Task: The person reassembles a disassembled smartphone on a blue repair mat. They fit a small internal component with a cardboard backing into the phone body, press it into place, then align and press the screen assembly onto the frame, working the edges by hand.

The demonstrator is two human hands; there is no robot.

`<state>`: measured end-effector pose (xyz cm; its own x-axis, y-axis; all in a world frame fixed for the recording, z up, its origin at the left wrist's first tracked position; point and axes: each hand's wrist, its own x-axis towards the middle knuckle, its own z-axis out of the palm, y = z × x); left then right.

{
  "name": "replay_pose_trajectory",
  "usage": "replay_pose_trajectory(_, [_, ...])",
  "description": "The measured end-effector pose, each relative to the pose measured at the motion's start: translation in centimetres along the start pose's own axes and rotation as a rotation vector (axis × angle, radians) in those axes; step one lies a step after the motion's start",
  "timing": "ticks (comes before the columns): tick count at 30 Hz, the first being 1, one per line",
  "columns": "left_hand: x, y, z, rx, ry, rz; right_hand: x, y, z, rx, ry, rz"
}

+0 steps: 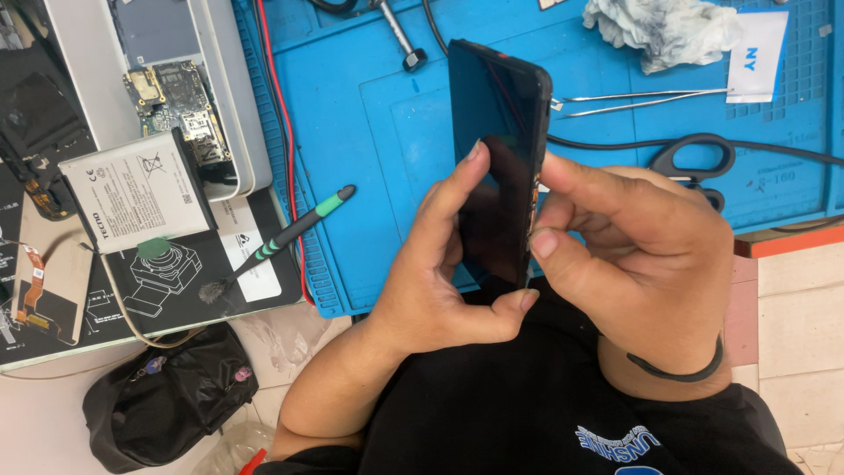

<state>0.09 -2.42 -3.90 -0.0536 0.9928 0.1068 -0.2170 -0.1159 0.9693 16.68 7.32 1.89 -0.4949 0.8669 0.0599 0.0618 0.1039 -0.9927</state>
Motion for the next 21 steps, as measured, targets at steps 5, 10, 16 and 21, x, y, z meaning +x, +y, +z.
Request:
replay_pose_trajectory(5, [-0.09, -0.02, -0.06, -0.013, -0.002, -0.007, -0.01, -0.28, 0.11, -0.026, -0.009, -0.025])
replay_pose_trajectory(10, [-0.04, -0.03, 0.01, -0.023, -0.005, -0.014, 0.15, -0.41, 0.00, -0.064, 0.002, 0.006])
replay_pose_trajectory(16, [-0.06, 0.00, -0.03, -0.014, -0.006, -0.013, -0.04, -0.34, 0.05, -0.036, 0.000, -0.006])
replay_pose_trajectory(21, [0.00, -0.04, -0.02, -0.004, -0.010, -0.003, 0.00, -0.27, 0.03, -0.053, 0.004, -0.005])
